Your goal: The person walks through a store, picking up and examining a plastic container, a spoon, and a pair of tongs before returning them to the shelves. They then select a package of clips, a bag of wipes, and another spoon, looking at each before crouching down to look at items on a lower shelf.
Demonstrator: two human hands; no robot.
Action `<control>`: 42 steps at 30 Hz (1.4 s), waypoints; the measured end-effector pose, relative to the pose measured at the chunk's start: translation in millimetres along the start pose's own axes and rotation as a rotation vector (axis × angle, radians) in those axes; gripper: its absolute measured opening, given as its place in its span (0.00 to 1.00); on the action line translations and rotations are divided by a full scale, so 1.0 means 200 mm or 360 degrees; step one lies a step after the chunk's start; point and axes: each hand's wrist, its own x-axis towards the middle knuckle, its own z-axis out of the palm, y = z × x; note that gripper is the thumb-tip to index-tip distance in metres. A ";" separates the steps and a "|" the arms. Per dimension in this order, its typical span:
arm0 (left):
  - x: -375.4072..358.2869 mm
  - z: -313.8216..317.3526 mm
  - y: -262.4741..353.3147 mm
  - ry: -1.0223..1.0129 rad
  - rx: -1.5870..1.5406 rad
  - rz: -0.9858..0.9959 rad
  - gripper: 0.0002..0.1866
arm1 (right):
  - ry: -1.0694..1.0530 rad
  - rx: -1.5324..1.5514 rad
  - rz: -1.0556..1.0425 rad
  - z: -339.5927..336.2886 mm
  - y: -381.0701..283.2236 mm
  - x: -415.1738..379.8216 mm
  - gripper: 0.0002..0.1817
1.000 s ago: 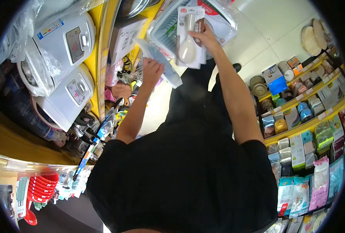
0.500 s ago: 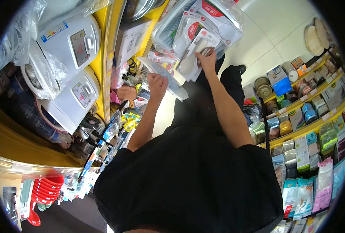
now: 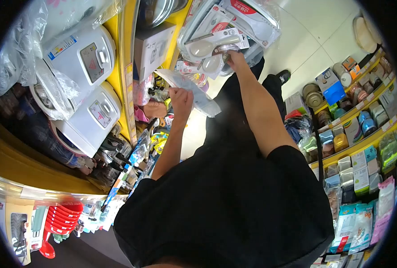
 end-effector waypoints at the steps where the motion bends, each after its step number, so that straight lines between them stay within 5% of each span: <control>1: 0.00 0.00 0.00 0.0005 0.0009 0.0022 0.09 | 0.0085 0.0016 0.0031 -0.03 0.01 -0.01 0.13; 5: 0.03 0.03 0.03 -0.0012 -0.0058 0.0086 0.09 | 0.0122 -0.0442 0.0036 0.01 -0.04 -0.12 0.20; 9: 0.14 0.06 0.09 -0.0041 -0.0101 0.0285 0.09 | 0.0225 -0.1098 -0.0301 -0.02 0.00 -0.04 0.21; 12: 0.32 0.09 0.22 -0.0191 0.0038 0.0463 0.08 | -0.0051 -0.0817 -0.0158 -0.06 -0.12 -0.28 0.22; 16: 0.58 0.27 0.35 -0.0428 0.0254 0.0624 0.09 | -0.0014 -0.0725 -0.0298 -0.26 -0.29 -0.51 0.22; 22: 0.82 0.78 0.30 -0.0766 0.0719 0.1266 0.07 | 0.0258 -0.0703 -0.0527 -0.86 -0.51 -0.84 0.19; 28: 0.67 1.09 0.07 -0.0942 0.0915 0.1050 0.10 | 0.0763 -0.0517 -0.0642 -1.69 -0.37 -1.15 0.09; 29: 0.66 1.07 0.14 -0.1162 0.0897 0.0925 0.10 | 0.0789 -0.0360 -0.0683 -1.76 -0.31 -1.24 0.09; 38: 0.47 1.18 0.35 -0.1639 0.0098 0.0549 0.14 | 0.0891 0.0069 -0.0633 -2.01 0.22 -1.63 0.10; 41: 0.69 1.14 0.62 -0.1853 0.0302 0.0552 0.15 | 0.1427 -0.1874 -0.1601 -2.39 0.61 -1.16 0.16; 42: 0.78 1.16 0.69 -0.1827 0.0272 0.0599 0.16 | 0.1322 -0.1719 -0.1357 -2.39 0.60 -1.27 0.15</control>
